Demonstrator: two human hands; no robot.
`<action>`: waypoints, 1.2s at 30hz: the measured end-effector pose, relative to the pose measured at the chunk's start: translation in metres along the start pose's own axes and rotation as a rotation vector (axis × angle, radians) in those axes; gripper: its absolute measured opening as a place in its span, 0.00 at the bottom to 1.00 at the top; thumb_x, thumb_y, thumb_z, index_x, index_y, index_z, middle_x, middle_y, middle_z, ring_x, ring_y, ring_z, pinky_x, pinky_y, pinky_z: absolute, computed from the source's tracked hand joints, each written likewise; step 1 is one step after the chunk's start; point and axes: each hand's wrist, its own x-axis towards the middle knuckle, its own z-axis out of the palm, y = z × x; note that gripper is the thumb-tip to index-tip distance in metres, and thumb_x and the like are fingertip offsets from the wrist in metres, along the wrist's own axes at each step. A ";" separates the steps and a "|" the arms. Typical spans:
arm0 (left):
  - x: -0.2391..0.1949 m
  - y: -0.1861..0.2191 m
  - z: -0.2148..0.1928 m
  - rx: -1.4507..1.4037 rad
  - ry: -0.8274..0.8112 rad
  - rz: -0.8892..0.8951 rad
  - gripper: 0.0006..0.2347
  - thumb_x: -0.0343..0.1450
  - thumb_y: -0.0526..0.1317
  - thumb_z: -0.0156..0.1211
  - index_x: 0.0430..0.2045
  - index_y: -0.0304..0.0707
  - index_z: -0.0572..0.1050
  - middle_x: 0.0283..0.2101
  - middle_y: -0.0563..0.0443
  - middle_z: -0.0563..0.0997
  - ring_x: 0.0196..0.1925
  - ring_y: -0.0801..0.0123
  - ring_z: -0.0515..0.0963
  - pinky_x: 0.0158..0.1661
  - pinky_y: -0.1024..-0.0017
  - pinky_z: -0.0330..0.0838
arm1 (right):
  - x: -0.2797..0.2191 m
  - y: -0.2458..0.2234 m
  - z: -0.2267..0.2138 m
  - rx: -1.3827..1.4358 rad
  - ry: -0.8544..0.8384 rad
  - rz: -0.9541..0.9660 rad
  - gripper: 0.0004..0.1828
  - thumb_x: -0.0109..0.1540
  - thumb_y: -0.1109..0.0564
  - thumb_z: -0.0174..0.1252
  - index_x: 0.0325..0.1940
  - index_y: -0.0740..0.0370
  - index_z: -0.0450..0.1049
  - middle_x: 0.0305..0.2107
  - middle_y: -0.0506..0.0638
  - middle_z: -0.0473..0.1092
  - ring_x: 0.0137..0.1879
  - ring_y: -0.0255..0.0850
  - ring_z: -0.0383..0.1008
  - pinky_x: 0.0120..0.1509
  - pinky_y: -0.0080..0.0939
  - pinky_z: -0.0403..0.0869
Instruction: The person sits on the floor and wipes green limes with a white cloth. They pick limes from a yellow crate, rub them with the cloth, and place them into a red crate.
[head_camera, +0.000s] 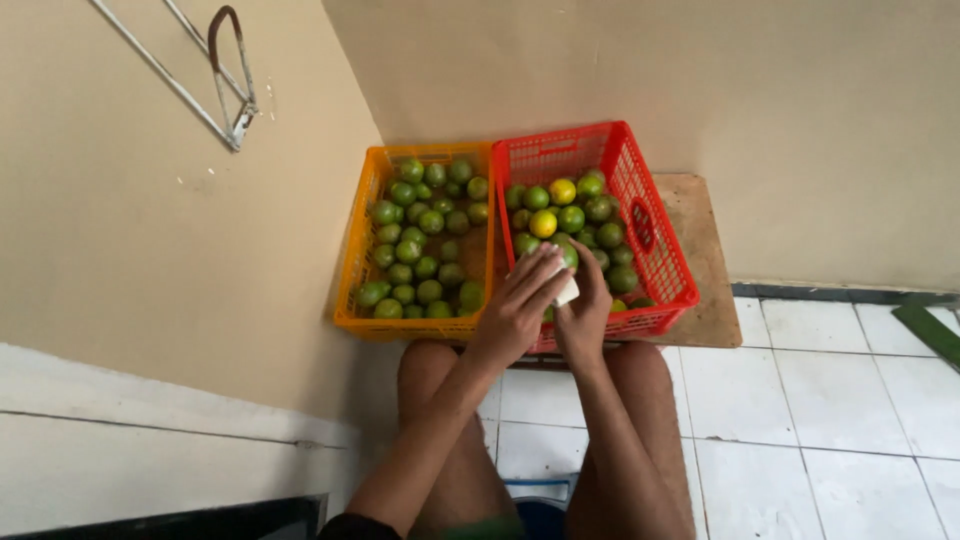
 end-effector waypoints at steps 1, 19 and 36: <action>0.001 -0.012 -0.006 0.005 -0.008 -0.008 0.19 0.73 0.20 0.51 0.58 0.32 0.74 0.64 0.35 0.72 0.70 0.44 0.68 0.66 0.52 0.66 | 0.001 0.003 0.005 0.007 -0.003 0.010 0.29 0.62 0.79 0.51 0.68 0.75 0.63 0.58 0.71 0.68 0.67 0.67 0.67 0.67 0.70 0.69; -0.015 -0.038 -0.027 -0.216 -0.327 -0.564 0.23 0.74 0.25 0.52 0.67 0.37 0.65 0.60 0.35 0.75 0.64 0.41 0.73 0.60 0.50 0.71 | -0.003 0.010 -0.006 0.204 -0.218 -0.057 0.30 0.62 0.52 0.64 0.66 0.65 0.69 0.69 0.59 0.53 0.79 0.56 0.50 0.81 0.62 0.52; -0.004 -0.008 -0.013 -0.632 -0.092 -0.697 0.26 0.75 0.30 0.53 0.71 0.52 0.62 0.62 0.33 0.75 0.59 0.40 0.77 0.49 0.54 0.80 | 0.002 0.043 -0.023 0.348 -0.386 0.041 0.47 0.65 0.34 0.53 0.77 0.66 0.50 0.71 0.64 0.53 0.75 0.59 0.55 0.73 0.68 0.61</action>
